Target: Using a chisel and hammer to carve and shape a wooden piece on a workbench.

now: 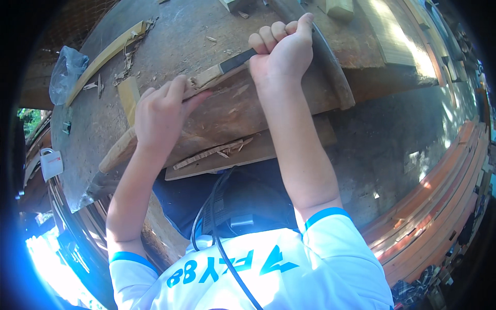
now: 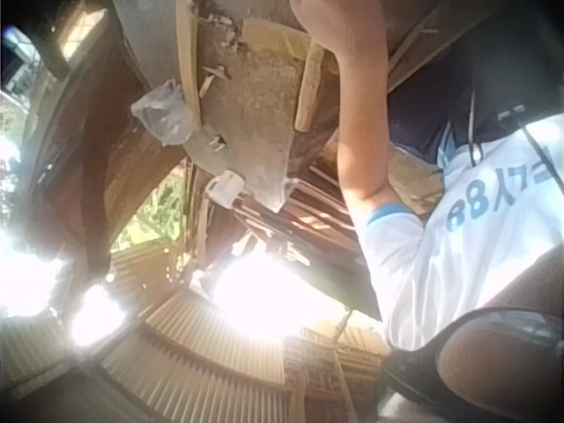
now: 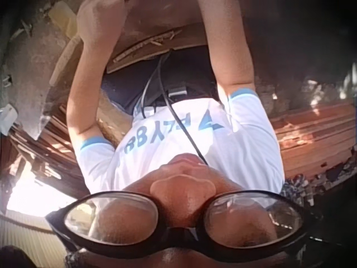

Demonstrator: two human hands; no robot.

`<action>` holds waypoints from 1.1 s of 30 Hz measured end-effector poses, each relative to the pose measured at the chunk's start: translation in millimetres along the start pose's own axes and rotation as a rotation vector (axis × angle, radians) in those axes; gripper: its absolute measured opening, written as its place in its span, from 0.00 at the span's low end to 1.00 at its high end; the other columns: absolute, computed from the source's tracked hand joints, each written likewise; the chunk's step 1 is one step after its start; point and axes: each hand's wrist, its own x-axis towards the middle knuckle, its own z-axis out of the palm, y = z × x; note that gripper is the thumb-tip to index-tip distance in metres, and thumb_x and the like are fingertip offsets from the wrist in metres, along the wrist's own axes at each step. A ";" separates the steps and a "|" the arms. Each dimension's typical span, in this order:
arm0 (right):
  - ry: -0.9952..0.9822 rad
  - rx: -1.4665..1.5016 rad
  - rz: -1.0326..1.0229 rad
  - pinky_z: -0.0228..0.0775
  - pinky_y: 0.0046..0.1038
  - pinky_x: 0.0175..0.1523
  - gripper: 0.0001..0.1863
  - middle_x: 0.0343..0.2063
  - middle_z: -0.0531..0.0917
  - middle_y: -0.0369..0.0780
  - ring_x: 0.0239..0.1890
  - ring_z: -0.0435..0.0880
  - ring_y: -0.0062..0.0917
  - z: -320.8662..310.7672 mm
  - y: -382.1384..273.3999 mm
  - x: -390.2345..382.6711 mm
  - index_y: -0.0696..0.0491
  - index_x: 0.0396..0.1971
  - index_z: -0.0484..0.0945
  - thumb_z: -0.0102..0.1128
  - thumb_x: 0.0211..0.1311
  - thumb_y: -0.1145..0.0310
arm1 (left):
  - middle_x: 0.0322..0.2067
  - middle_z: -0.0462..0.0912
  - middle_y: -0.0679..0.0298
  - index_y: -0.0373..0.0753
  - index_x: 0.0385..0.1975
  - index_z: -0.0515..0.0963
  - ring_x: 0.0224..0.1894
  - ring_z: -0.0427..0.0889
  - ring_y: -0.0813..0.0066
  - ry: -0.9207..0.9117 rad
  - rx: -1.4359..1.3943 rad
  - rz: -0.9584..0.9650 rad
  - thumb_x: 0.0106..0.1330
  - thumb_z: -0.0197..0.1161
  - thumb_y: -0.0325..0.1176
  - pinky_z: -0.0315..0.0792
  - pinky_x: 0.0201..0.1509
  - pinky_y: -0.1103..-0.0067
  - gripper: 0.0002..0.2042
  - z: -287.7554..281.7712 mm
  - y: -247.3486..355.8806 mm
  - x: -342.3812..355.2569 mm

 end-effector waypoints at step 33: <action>-0.025 -0.099 -0.221 0.45 0.27 0.24 0.27 0.14 0.54 0.29 0.17 0.48 0.19 19.7 35.4 0.1 0.47 0.21 0.53 0.40 0.84 0.50 | 0.16 0.80 0.55 0.34 0.21 0.81 0.23 0.86 0.59 -0.032 0.050 0.128 0.61 0.61 0.71 0.82 0.28 0.71 0.37 30.7 -82.0 70.2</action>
